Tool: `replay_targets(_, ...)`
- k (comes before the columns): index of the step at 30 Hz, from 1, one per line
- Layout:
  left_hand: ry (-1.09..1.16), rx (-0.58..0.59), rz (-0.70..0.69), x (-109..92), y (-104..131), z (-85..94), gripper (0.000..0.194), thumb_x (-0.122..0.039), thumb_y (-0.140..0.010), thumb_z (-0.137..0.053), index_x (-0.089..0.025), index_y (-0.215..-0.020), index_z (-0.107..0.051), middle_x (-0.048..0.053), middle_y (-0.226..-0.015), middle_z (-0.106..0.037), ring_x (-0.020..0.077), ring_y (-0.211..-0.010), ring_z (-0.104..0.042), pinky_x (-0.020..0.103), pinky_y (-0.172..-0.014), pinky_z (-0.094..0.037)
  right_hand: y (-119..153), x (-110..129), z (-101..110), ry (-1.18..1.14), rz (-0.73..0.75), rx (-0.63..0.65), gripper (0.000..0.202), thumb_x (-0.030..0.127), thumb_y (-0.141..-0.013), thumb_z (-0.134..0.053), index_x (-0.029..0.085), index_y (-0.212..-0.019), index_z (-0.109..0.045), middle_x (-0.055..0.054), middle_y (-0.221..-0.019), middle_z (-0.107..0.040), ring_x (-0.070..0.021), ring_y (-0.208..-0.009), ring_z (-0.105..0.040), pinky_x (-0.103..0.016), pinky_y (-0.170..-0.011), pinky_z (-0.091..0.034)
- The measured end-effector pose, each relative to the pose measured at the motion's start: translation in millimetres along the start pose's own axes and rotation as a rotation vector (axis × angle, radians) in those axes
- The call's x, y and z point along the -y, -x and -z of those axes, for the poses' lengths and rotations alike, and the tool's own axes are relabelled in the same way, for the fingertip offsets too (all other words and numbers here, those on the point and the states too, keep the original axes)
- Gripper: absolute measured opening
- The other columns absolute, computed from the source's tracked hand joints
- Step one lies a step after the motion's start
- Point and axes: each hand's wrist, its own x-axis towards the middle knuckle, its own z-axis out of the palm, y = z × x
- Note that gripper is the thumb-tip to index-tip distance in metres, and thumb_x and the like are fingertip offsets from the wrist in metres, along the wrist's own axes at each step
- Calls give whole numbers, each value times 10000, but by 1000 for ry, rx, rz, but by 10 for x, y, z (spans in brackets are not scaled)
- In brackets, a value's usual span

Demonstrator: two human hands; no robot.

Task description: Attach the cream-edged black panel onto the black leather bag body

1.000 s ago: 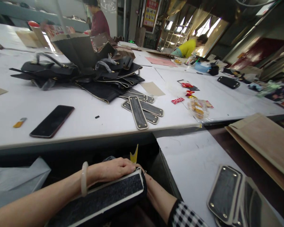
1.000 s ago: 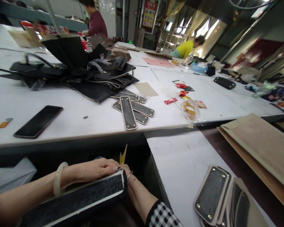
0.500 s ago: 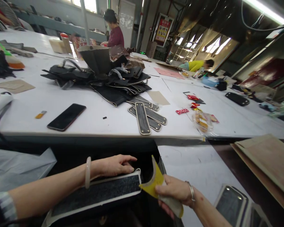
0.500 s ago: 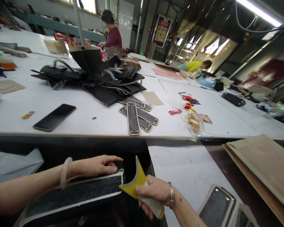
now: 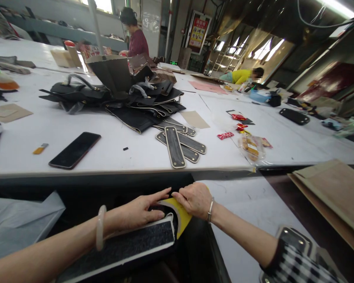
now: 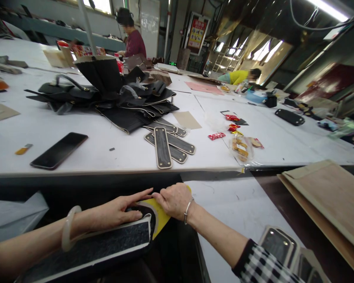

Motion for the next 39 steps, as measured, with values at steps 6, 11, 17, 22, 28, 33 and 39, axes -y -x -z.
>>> replay_targets(6,-131,17,-71,5,7,4,505,-286,-923,-517,-322,-1421,-442,-48,-1184,-675,201,-1018,-625,255,-891,-460,-89,102,60,154,90,19,513,421,-1016,-357,175,-683,-661,-79,-716,-714,-194,-629,-652,-323,-530,-167)
replay_targets(11,-183,20,-114,21,17,-3,459,-304,-941,-507,-333,-1398,-474,-42,-1176,-679,195,-1020,-626,236,-888,-444,-93,132,44,195,102,30,525,415,-1027,-333,183,-689,-661,-67,-707,-717,-196,-626,-662,-311,-516,-198)
replay_targets(17,-258,8,-113,10,38,-26,406,-344,-955,-464,-295,-1351,-539,-14,-1077,-710,201,-906,-645,234,-817,-458,-74,200,30,218,82,52,523,399,-1032,-330,180,-704,-673,-79,-716,-722,-213,-637,-671,-297,-536,-294)
replay_targets(22,-301,-9,-132,-6,50,-43,364,-355,-955,-439,-257,-1264,-606,1,-1066,-711,214,-896,-644,247,-840,-454,-44,244,46,224,62,79,536,393,-1033,-320,167,-713,-686,-96,-720,-722,-240,-642,-684,-309,-538,-334)
replay_targets(28,-355,-6,-170,-19,54,-64,307,-336,-965,-428,-242,-1181,-624,11,-1040,-703,202,-906,-649,226,-822,-451,-21,271,46,231,39,111,554,399,-1034,-304,165,-722,-697,-109,-730,-724,-259,-658,-694,-316,-543,-359)
replay_targets(33,-455,14,-198,16,34,-47,322,-345,-983,-387,-233,-1166,-628,45,-1052,-700,226,-957,-650,268,-872,-459,17,299,14,231,3,140,548,386,-1038,-282,177,-754,-700,-101,-755,-734,-251,-677,-698,-312,-575,-397)
replay_targets(39,-531,63,-291,62,6,-34,351,-305,-998,-362,-267,-1285,-562,30,-1194,-676,230,-1154,-599,414,-1183,-183,69,360,-4,233,-42,155,548,371,-1038,-265,178,-756,-694,-103,-741,-728,-270,-676,-701,-320,-565,-401)
